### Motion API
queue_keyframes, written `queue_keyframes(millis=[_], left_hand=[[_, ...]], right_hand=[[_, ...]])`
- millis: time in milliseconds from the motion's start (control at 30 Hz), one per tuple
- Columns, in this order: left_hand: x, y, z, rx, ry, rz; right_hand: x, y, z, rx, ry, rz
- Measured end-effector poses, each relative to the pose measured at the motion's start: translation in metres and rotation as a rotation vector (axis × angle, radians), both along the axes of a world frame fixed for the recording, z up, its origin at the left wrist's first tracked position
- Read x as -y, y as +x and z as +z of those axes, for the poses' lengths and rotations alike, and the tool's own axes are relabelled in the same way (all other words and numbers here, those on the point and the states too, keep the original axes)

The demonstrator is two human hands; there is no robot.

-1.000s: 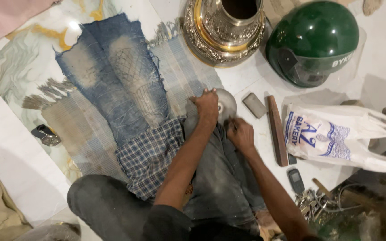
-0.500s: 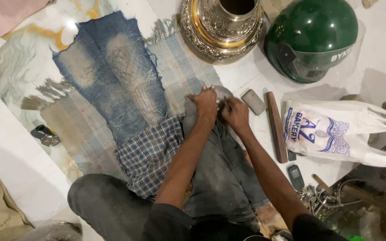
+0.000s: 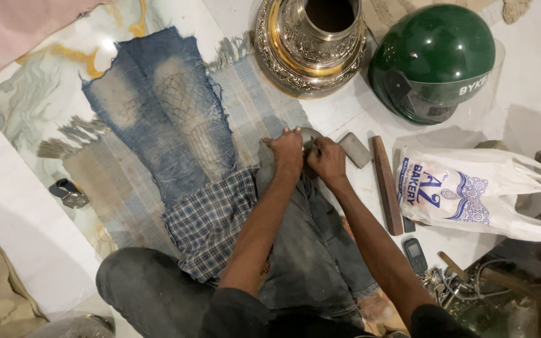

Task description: The person sits on the floor, folds a checkered cloth and sets it aside, then handles a small metal disc. They pull a large patterned brass vase onto their lap and, holding a chisel against its surface, repeatedly strike the chisel with a wooden mallet to engrave the decorative pattern, repositioning the vase as they work.

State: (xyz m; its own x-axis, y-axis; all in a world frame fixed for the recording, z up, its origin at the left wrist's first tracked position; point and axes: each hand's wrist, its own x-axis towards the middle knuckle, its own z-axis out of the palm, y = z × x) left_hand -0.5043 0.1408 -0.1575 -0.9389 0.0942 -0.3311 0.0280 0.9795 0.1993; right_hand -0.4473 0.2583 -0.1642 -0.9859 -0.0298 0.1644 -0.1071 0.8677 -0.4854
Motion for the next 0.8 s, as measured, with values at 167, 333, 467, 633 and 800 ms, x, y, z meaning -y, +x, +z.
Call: queue_keyframes(millis=[167, 333, 467, 633, 800], left_hand=[[-0.002, -0.008, -0.003, 0.035, 0.017, -0.037], [-0.004, 0.000, -0.008, -0.066, -0.052, -0.019], [-0.005, -0.002, -0.008, -0.021, -0.002, -0.039], [-0.003, -0.008, -0.012, -0.051, -0.001, -0.033], [-0.004, -0.002, -0.012, -0.112, -0.025, -0.032]], right_hand=[[-0.003, 0.016, 0.004, 0.053, -0.101, -0.016], [-0.001, -0.007, 0.003, -0.022, -0.039, 0.022], [-0.004, 0.004, 0.005, 0.084, -0.026, -0.018], [-0.004, 0.011, 0.003, 0.033, -0.088, -0.032], [-0.006, -0.001, -0.003, 0.063, -0.023, -0.033]])
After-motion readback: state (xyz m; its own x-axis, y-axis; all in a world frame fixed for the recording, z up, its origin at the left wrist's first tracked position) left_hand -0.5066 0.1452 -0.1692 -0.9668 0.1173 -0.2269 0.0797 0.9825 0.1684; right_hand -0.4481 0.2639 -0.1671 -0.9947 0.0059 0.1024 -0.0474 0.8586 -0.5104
